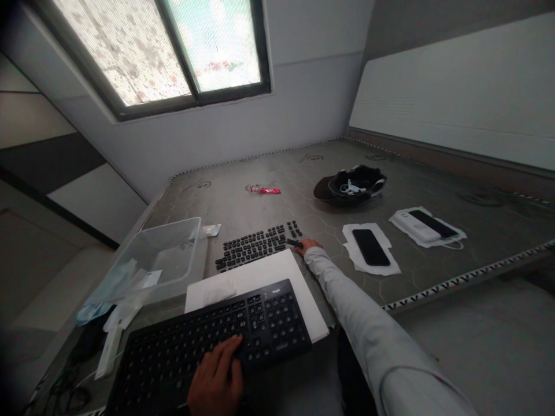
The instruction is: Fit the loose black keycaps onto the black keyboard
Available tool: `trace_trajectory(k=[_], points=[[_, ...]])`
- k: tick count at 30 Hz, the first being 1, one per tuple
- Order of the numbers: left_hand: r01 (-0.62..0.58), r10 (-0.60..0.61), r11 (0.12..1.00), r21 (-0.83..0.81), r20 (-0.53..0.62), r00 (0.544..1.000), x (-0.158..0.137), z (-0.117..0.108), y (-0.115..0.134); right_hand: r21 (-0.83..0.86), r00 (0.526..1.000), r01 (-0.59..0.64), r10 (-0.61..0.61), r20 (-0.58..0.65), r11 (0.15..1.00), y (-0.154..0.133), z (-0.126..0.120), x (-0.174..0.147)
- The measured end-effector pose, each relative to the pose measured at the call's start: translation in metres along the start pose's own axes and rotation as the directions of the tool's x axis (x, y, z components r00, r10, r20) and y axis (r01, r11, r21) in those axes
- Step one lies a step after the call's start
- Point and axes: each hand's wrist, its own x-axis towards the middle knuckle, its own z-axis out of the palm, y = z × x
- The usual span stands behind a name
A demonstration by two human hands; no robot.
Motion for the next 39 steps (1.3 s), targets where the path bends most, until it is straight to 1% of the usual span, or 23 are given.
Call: trace_trajectory(k=[3, 11, 17, 34, 39], points=[[0.005, -0.005, 1.000, -0.013, -0.003, 1.000, 0.000, 0.000, 0.000, -0.028, 0.999, -0.030, 0.030, 0.013, 0.999, -0.004, -0.002, -0.002], [0.005, -0.005, 1.000, -0.020, 0.003, 1.000, -0.002, 0.001, -0.001, -0.051, 0.999, -0.018, 0.020, 0.049, 0.999, -0.007, -0.010, -0.003], [-0.015, 0.015, 1.000, 0.006, -0.025, 1.000, 0.002, 0.000, 0.000, -0.068, 0.999, -0.028, 0.030, 0.039, 0.997, -0.006, -0.010, -0.003], [-0.035, 0.035, 0.999, -0.004, -0.023, 0.999, -0.003, 0.002, -0.004, -0.057, 0.999, 0.043, -0.045, -0.028, 0.997, 0.001, -0.001, 0.002], [0.006, -0.006, 1.000, -0.003, -0.025, 1.000, -0.001, 0.003, -0.001, -0.050, 0.999, 0.024, -0.025, -0.037, 0.998, 0.003, 0.002, 0.004]])
